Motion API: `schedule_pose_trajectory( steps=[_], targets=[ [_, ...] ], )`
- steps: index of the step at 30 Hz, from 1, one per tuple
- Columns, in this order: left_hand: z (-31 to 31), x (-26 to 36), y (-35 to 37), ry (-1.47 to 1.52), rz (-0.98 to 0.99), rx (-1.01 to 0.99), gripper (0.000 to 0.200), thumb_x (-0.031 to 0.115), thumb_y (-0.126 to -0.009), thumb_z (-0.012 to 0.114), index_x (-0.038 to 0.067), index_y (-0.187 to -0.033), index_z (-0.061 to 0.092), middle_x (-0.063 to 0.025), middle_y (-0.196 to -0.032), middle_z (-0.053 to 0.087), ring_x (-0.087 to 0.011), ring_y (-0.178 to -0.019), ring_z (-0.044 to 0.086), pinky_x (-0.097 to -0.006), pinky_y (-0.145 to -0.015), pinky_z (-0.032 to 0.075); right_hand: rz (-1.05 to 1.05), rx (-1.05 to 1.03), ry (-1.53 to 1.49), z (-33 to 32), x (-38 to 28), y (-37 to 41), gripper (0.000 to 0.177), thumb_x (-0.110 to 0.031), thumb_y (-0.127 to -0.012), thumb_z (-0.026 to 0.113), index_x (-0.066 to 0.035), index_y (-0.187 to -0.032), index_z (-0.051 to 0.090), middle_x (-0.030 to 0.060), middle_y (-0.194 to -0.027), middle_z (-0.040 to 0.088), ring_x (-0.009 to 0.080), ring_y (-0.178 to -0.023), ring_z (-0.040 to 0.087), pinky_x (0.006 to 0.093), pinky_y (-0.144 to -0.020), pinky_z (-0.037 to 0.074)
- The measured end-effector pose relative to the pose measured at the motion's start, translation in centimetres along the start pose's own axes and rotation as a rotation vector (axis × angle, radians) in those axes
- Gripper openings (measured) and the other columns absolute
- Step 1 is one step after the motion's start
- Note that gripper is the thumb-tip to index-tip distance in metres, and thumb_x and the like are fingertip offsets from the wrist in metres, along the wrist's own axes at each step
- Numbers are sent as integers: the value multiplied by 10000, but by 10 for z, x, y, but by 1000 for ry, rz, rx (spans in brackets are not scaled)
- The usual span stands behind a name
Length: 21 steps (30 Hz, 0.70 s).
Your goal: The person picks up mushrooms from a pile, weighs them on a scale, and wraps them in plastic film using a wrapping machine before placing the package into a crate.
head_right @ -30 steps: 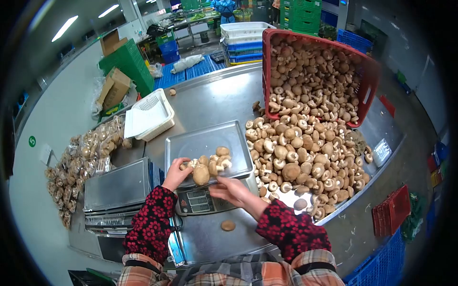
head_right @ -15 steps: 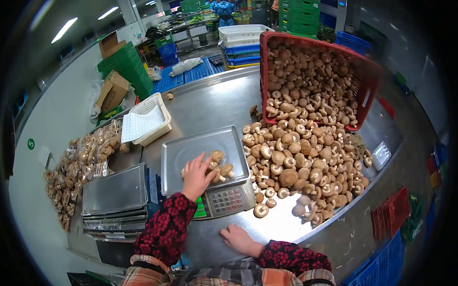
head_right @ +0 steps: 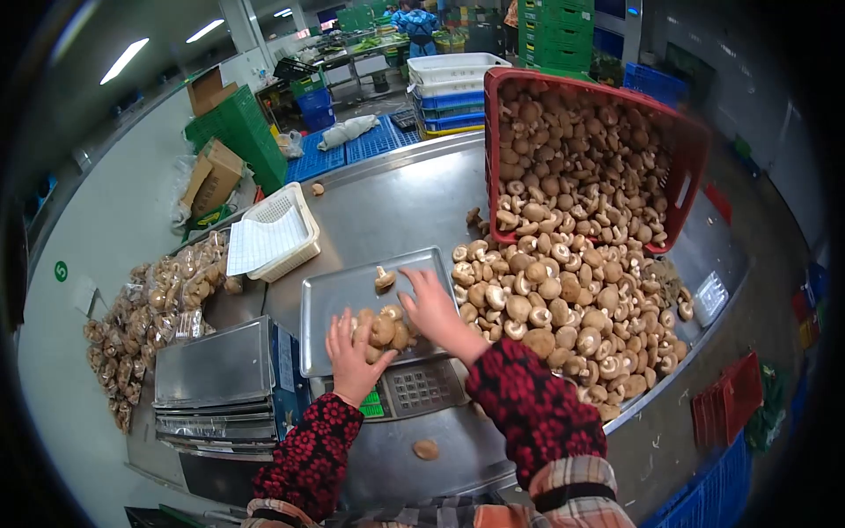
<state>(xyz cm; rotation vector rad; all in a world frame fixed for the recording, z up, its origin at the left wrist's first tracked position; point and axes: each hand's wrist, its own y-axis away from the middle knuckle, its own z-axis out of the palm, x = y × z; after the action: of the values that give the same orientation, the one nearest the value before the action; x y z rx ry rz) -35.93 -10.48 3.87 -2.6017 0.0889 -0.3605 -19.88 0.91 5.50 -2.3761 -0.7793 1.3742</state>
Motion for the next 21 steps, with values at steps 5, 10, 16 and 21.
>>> schedule_pose_trajectory(
  steps=[5, 10, 16, 21],
  targets=[
    [15, -12, -10, 87, -173, -96, 710, 443, -726, 706, 60, -1276, 472, -264, -1354, 328, -479, -1231, 291, -517, -1029, 272, 41, -430, 181, 57, 48, -69, 487, -293, -800, 624, -182, -1259, 506, 254, -1176, 487, 431, -1017, 519, 477, -914, 421],
    [10, -12, -7, 179, -184, -34, 685, 389, -742, 700, 26, -1267, 454, -246, -1365, 320, -457, -1243, 291, -507, -1037, 269, -117, -551, 301, 77, 58, -79, 377, -304, -809, 609, -64, -1099, 599, 209, -1021, 600, 374, -935, 575, 423, -820, 474],
    [3, -44, -10, 492, -320, 192, 486, 186, -893, 495, -27, -1314, 376, -218, -1378, 334, -347, -1285, 316, -402, -1072, 248, 227, -641, -219, -67, -32, -5, 385, -325, -826, 589, -17, -1058, 578, 178, -953, 619, 313, -877, 607, 359, -779, 482],
    [-17, -45, -21, 511, -315, 214, 402, 138, -949, 380, -27, -1315, 382, -197, -1353, 372, -321, -1274, 342, -378, -1072, 251, 65, -1137, 35, -73, -23, 145, 420, -272, -765, 666, -88, -1132, 581, 185, -1070, 578, 352, -971, 565, 411, -846, 463]
  ],
)
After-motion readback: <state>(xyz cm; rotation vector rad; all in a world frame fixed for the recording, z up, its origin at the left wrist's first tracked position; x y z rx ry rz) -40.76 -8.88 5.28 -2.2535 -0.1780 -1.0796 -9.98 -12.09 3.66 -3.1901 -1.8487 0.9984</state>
